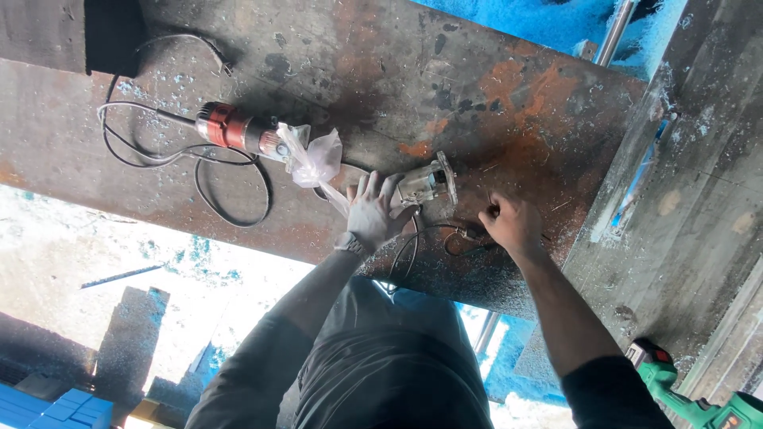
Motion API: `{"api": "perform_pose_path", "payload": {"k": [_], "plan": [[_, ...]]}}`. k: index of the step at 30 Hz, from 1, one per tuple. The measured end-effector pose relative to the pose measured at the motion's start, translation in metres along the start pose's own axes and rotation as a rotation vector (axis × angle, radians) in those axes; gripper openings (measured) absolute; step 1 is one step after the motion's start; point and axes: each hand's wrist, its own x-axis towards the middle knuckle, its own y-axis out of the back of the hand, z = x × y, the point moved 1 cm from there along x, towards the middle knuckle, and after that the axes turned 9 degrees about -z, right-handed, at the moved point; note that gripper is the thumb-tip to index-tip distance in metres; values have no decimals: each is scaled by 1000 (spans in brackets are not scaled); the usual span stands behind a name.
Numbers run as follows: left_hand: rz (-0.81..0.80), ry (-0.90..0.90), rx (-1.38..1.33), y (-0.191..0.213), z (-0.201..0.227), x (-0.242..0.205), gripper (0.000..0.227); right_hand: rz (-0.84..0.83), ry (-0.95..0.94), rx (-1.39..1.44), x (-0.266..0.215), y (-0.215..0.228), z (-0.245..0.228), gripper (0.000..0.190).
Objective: The person picks up a laminate router from a storage rack, carries it to a workbench, and unwraps a plastic bag containing small parts. They insert a bit into the router's collet and use wrenches to tighten it, working on the router at the bench.
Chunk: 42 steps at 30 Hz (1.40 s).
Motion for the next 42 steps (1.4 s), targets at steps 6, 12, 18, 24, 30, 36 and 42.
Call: {"api": "perform_pose_path", "payload": {"k": [6, 12, 18, 24, 30, 36, 42], "plan": [[-420, 433, -956, 34, 49, -17, 80, -86, 465, 53, -72, 39, -50, 13], [-836, 481, -1278, -82, 4, -38, 40, -156, 608, -244, -91, 23, -78, 30], [-439, 272, -695, -14, 27, -43, 40, 11, 287, 565, -87, 32, -68, 24], [-179, 194, -420, 19, 24, 12, 27, 85, 187, 506, -89, 50, -50, 39], [-277, 234, -115, 9, 20, 84, 29, -3, 171, 652, -89, 49, -48, 37], [-349, 311, -123, 19, 51, 121, 36, 15, 171, 704, -94, 50, -59, 35], [-362, 348, 23, 22, 69, 129, 34, 48, 202, 785, -91, 45, -64, 26]]}}
